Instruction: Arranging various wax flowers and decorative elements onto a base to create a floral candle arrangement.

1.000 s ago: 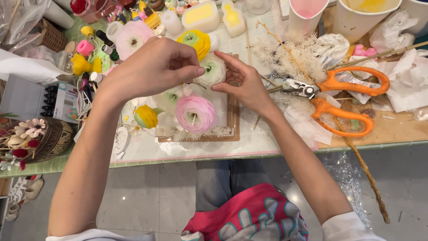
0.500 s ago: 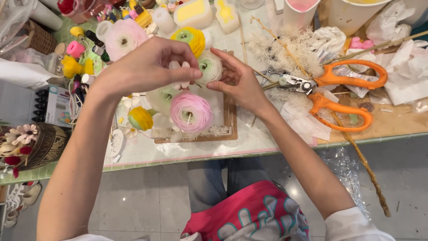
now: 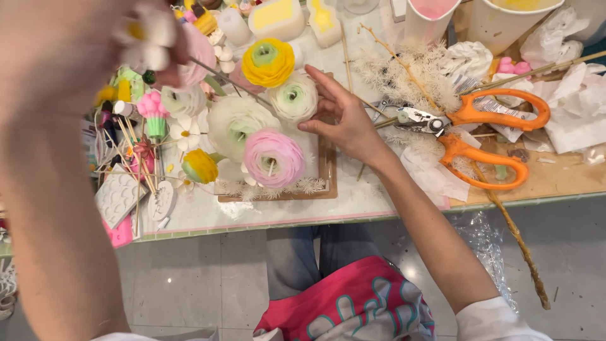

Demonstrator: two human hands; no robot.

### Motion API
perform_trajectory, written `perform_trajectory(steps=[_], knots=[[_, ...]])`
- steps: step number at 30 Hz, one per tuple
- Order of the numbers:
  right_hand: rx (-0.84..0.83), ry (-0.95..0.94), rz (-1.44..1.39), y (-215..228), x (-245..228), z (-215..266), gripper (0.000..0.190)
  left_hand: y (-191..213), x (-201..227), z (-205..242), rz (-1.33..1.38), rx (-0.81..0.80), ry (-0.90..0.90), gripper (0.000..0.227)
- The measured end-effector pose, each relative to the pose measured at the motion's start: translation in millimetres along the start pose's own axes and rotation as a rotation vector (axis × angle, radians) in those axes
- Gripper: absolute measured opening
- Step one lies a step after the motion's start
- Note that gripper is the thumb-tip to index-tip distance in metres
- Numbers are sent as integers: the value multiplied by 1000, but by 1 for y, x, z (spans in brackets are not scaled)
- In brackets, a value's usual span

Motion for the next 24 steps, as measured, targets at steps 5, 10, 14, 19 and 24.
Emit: perform_trajectory(steps=[5, 10, 14, 19, 24], knots=[[62, 8, 184, -6, 0, 2, 84, 62, -44, 33, 44, 17, -32, 51], [156, 49, 329, -20, 7, 4, 76, 54, -18, 68, -30, 136, -85, 43], [180, 91, 308, -22, 10, 5, 75, 53, -16, 77, 129, 74, -184, 36], [66, 20, 115, -4, -1, 1, 78, 42, -1, 72, 236, 132, -177, 28], [38, -63, 19, 2, 12, 0, 71, 15, 17, 47, 289, 51, -145, 20]])
Point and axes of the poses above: each hand's wrist, its own z-axis away from the middle knuckle, its own y-axis out of the back of the hand, x = y × z, the point moved 1 cm from there along -z, towards the middle knuckle, and after that the axes turned 7 degrees about -z, right-handed, at the moved point
